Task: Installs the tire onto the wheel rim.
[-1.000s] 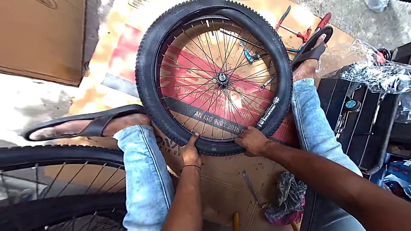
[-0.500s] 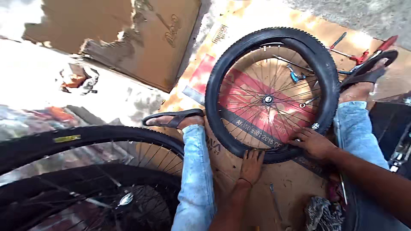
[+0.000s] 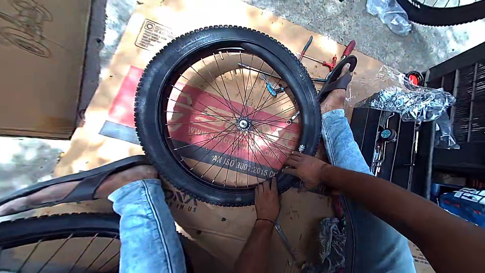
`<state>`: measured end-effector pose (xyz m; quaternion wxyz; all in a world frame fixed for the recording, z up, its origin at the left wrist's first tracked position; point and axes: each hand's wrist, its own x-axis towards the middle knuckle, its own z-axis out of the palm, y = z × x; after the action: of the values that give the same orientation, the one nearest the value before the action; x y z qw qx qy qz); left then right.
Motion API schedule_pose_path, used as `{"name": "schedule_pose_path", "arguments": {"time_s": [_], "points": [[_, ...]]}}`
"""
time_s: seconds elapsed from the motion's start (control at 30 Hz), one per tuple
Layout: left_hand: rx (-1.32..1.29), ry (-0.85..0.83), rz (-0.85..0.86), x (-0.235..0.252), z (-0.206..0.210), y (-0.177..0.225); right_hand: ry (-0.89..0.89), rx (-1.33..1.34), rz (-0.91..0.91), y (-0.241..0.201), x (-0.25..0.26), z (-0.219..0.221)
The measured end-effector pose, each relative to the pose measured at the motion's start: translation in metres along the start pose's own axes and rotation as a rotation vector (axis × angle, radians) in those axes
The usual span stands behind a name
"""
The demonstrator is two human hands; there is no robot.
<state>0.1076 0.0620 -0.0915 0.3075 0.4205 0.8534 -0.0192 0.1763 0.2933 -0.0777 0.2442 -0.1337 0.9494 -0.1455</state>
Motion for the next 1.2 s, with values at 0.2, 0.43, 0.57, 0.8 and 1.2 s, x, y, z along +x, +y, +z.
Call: {"name": "schedule_pose_path", "arguments": {"time_s": [0.2, 0.43, 0.57, 0.8, 1.2], "points": [[0.013, -0.144, -0.018, 0.012, -0.011, -0.001, 0.058, -0.168, 0.087, -0.018, 0.015, 0.024], [0.050, -0.053, 0.035, -0.015, -0.022, -0.044, -0.112, 0.013, 0.004, -0.047, 0.032, -0.001], [-0.106, 0.385, -0.180, -0.068, -0.014, -0.101, 0.010, 0.320, 0.130, -0.129, 0.086, -0.017], [-1.538, 0.481, -1.082, -0.020, -0.035, -0.089, 0.232, 0.497, 0.238, -0.153, 0.136, -0.028], [-1.707, 0.662, -1.048, 0.013, -0.011, -0.165, 0.206, 0.201, 0.327, -0.144, 0.105, 0.025]]}}
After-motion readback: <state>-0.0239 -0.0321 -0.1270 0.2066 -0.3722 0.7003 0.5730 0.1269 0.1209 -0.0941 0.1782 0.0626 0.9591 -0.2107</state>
